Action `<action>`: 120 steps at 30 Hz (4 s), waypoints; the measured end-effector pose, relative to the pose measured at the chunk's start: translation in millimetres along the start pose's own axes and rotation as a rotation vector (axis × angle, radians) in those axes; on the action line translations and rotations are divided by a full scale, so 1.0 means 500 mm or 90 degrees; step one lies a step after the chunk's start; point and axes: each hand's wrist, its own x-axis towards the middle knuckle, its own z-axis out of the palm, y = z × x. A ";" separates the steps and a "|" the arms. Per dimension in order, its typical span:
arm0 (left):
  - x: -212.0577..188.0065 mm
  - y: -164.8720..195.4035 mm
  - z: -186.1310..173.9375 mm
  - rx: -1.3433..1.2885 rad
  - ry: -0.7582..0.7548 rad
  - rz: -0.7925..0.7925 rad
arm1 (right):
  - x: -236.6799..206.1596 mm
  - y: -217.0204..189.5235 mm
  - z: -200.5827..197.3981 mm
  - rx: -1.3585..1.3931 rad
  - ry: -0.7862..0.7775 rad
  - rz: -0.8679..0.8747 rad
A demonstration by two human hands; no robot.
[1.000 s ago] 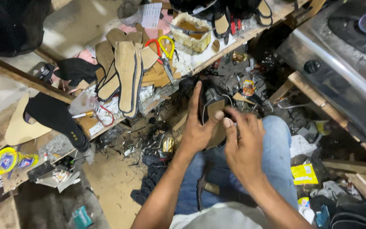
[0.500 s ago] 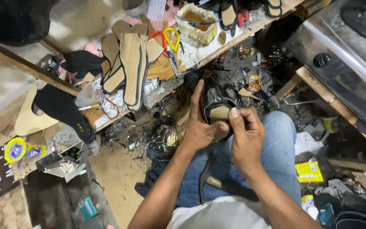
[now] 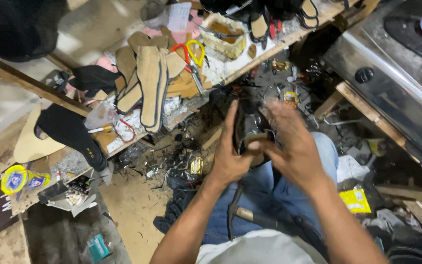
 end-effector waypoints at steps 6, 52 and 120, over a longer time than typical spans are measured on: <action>0.004 0.040 0.002 0.049 -0.036 0.036 | 0.068 -0.043 -0.068 0.094 -0.240 0.063; -0.124 -0.030 -0.074 -0.657 0.043 -0.307 | -0.235 -0.012 -0.049 0.401 -0.256 0.411; -0.051 -0.081 -0.061 0.274 -0.103 -0.367 | -0.496 0.100 -0.209 -0.150 -0.589 0.800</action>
